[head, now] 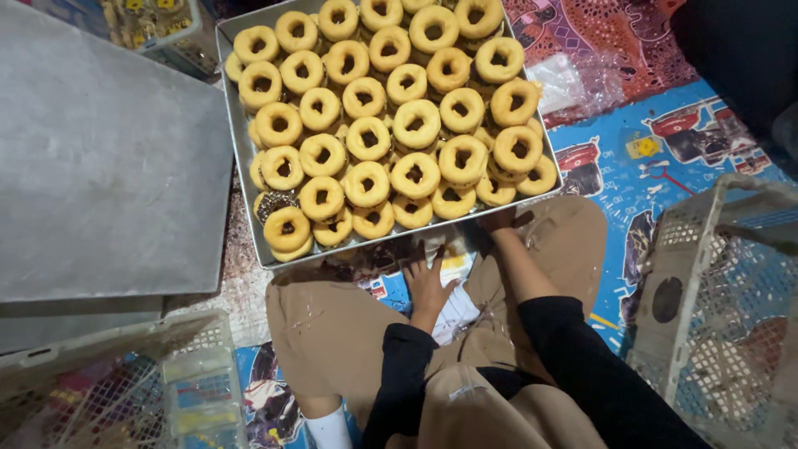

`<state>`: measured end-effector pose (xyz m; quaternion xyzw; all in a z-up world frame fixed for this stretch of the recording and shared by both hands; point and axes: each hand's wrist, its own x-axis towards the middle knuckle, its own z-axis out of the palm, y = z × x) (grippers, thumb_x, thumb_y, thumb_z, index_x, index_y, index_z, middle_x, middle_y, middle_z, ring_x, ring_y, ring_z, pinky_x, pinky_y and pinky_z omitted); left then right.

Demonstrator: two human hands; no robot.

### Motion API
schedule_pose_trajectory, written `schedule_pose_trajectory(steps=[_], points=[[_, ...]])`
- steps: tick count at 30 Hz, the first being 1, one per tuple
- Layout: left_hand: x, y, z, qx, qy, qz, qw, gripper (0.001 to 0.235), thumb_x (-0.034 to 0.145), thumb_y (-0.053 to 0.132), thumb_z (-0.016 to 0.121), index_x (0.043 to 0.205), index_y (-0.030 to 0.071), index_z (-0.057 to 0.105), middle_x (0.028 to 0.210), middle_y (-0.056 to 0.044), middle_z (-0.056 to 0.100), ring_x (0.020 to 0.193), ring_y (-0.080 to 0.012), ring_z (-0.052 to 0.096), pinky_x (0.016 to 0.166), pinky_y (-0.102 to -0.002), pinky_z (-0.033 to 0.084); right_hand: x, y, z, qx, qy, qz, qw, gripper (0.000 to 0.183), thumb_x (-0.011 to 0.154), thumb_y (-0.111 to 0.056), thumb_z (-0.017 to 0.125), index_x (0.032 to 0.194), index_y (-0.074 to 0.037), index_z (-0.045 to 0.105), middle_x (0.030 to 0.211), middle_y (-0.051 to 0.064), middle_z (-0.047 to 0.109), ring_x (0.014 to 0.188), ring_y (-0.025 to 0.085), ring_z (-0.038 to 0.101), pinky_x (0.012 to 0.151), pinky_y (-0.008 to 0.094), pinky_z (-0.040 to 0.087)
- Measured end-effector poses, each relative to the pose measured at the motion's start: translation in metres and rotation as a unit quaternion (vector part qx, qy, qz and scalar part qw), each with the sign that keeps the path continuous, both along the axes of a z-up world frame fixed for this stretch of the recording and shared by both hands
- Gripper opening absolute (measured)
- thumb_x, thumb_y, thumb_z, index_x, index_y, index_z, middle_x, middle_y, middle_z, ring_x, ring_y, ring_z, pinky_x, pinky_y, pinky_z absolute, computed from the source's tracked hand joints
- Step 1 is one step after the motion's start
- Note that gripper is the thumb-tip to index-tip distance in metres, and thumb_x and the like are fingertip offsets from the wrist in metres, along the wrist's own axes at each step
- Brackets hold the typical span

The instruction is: The person picks donuts from a metal tray and places them into small plastic bags. They then place the filled bags into a plastic crate. The person repeats this process throughout the video.

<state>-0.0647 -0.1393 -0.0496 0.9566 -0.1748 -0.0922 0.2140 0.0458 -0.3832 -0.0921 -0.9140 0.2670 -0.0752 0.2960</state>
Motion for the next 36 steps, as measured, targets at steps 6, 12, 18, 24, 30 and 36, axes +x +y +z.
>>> schedule_pose_trajectory(steps=[6,12,18,24,30,36], points=[[0.004,0.003,0.004,0.050,-0.006,-0.009,0.999,0.085,0.070,0.052,0.087,0.143,0.022,0.054,0.156,-0.022,0.038,0.136,-0.0397,0.039,0.106,-0.068,0.027,-0.009,-0.007,0.010,0.097,0.005,-0.040,0.994,0.034,0.100,-0.022,0.063,0.129,-0.003,0.064,0.127,0.013,0.070,0.117,0.030,0.066,0.098,0.042,0.052],[0.006,0.003,-0.020,0.023,0.054,0.008,0.998,0.068,0.076,0.045,0.084,0.134,0.016,0.063,0.121,-0.019,0.058,0.120,-0.0396,0.048,0.105,-0.064,0.031,-0.060,0.023,0.025,0.261,-0.157,0.165,0.938,0.045,0.077,-0.013,0.085,0.116,0.002,0.067,0.111,0.015,0.075,0.098,0.028,0.071,0.086,0.038,0.057],[0.012,0.028,-0.043,-0.151,-0.094,0.229,0.957,0.037,0.091,0.023,0.071,0.121,0.001,0.063,0.115,-0.025,0.061,0.113,-0.0442,0.053,0.100,-0.055,0.042,-0.080,0.072,0.013,0.197,0.034,0.179,0.963,0.048,0.069,-0.026,0.090,0.108,-0.004,0.074,0.104,0.016,0.078,0.095,0.031,0.075,0.085,0.040,0.059],[0.011,0.020,-0.048,-0.168,0.039,0.256,0.951,0.049,0.085,0.030,0.077,0.111,-0.008,0.059,0.113,-0.032,0.059,0.109,-0.0495,0.055,0.095,-0.054,0.045,-0.078,0.091,0.010,-0.074,-0.019,0.100,0.992,0.061,0.062,-0.023,0.086,0.115,0.002,0.067,0.106,0.029,0.067,0.090,0.048,0.064,0.073,0.056,0.051],[0.026,0.006,-0.040,-0.194,0.089,0.248,0.945,0.059,0.079,0.034,0.081,0.114,-0.009,0.061,0.117,-0.032,0.061,0.111,-0.0472,0.056,0.099,-0.052,0.043,-0.080,0.114,0.004,0.056,0.093,0.095,0.990,0.045,0.070,-0.035,0.081,0.101,-0.004,0.075,0.103,0.024,0.070,0.095,0.044,0.067,0.083,0.052,0.053],[0.035,0.021,-0.030,-0.179,0.085,0.242,0.950,0.064,0.084,0.041,0.083,0.103,-0.017,0.065,0.104,-0.033,0.069,0.095,-0.0413,0.067,0.092,-0.049,0.052,-0.075,0.118,0.006,-0.036,0.179,0.153,0.971,0.051,0.071,-0.054,0.081,0.090,-0.006,0.081,0.093,0.021,0.072,0.091,0.041,0.070,0.080,0.051,0.055]])
